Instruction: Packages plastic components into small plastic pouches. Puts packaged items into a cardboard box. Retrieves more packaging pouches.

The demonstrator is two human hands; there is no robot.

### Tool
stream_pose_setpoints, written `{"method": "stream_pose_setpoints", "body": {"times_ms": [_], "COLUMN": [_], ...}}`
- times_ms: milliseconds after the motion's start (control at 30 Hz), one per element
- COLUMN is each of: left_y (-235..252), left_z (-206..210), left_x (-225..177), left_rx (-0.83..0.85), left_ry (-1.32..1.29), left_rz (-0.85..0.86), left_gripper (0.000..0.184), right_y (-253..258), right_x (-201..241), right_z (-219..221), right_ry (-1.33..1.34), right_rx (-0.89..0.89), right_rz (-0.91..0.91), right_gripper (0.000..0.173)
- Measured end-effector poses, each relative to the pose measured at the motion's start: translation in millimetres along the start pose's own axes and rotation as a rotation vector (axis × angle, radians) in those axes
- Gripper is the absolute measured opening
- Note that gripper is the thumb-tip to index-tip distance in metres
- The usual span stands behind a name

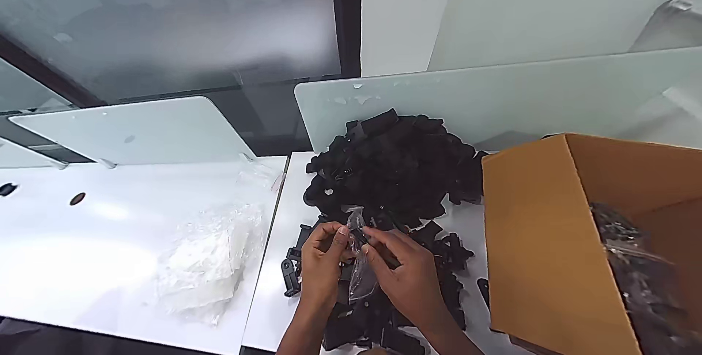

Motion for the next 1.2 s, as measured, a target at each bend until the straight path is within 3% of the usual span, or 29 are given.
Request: {"method": "stream_pose_setpoints", "body": {"times_ms": [167, 233, 367, 500, 567, 700, 767, 933, 1100, 1200], "left_y": [-1, 0, 1, 7, 9, 12, 16, 26, 26, 22], "left_z": [2, 1, 0, -7, -9, -15, -21, -35, -28, -25], "left_x": [3, 7, 11, 10, 10, 5, 4, 6, 10, 13], "left_rx": [-0.029, -0.067, -0.074, -0.082, -0.051, 0.0, -0.022, -0.062, -0.092, -0.043], "left_ry": [0.11, 0.242, 0.321, 0.267, 0.143, -0.118, -0.202, -0.361, -0.484, -0.474], "left_rz": [-0.016, 0.092, 0.198, 0.151, 0.107, 0.082, 0.065, 0.021, -0.073, -0.036], "left_gripper": [0.01, 0.011, 0.011, 0.011, 0.011, 0.013, 0.015, 0.021, 0.026, 0.02], "right_y": [-3, -3, -2, 0, 0, -4, -11, -35, -41, -39], "right_x": [3, 3, -4, -5, -6, -13, -17, -39, -53, -48], "right_z": [3, 5, 5, 2, 2, 0, -9, -30, -16, -15], "right_ry": [-0.149, -0.091, 0.249, 0.245, 0.41, 0.902, 0.776, -0.24, -0.514, -0.562], "right_rx": [-0.068, -0.071, -0.013, 0.071, 0.054, -0.038, -0.051, 0.026, 0.185, 0.218], "right_rz": [-0.125, -0.071, 0.242, 0.196, 0.239, 0.521, 0.531, 0.206, 0.092, 0.1], "right_gripper": [0.016, 0.014, 0.013, 0.015, 0.014, 0.021, 0.023, 0.022, 0.018, 0.015]}}
Point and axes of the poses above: each hand's wrist, its own y-axis towards the middle knuckle, its own z-axis out of the palm, x = y × z, the point moved 5 cm from there along y, towards the middle knuckle, and after that the axes turned 3 degrees about y, right-handed, at the moved point
